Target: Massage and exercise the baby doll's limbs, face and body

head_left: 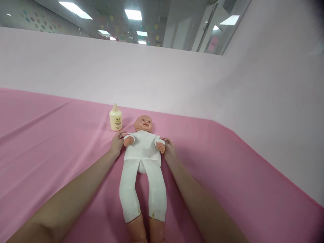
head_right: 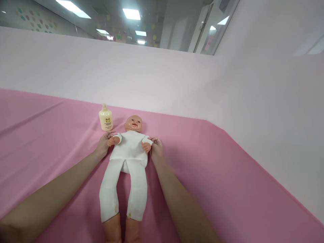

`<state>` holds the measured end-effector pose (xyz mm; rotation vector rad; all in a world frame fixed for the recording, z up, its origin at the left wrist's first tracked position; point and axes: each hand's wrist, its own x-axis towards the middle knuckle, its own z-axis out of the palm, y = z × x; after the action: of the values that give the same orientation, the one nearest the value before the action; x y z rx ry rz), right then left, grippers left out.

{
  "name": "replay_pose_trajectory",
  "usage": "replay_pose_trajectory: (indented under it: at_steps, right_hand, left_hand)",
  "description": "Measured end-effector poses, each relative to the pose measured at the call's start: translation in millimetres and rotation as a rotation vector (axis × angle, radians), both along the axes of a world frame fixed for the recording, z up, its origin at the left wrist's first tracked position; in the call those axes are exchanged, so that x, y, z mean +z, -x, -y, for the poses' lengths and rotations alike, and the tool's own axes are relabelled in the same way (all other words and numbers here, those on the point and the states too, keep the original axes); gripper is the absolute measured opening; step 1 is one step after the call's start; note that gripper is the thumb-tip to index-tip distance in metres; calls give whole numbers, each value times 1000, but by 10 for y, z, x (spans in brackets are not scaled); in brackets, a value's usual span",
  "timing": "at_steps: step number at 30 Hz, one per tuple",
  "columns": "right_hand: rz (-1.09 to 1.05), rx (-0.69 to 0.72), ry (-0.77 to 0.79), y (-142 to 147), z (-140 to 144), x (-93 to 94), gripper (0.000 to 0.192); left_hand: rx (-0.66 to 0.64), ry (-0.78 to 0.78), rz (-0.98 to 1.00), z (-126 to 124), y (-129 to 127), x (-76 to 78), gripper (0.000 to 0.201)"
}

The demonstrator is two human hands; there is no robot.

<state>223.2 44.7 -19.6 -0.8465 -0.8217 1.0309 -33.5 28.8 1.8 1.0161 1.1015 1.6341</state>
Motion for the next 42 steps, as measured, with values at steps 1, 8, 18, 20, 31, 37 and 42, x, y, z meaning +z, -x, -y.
replay_pose_trajectory:
  at_steps: [1, 8, 18, 20, 31, 37, 42]
  right_hand:
    - [-17, 8, 4, 1, 0, 0, 23]
    - [45, -78, 8, 6, 49, 29, 36]
    - [428, -121, -90, 30, 194, 151, 26]
    - [434, -143, -79, 36, 193, 149, 27]
    - [369, -180, -29, 33, 210, 173, 26]
    - [363, -162, -8, 27, 220, 171, 25]
    - [357, -164, -10, 37, 244, 203, 25]
  left_hand:
    - [-6, 2, 8, 13, -7, 12, 48]
    - [6, 34, -31, 111, -35, 86, 65]
    - [74, -51, -419, 83, 0, -20, 30]
    - [62, -47, -432, 59, 8, -52, 32]
    - [59, 45, -462, 113, -24, 14, 40]
    - [146, 23, -531, 81, -5, -26, 40]
    - [129, 32, -555, 71, 8, -40, 41]
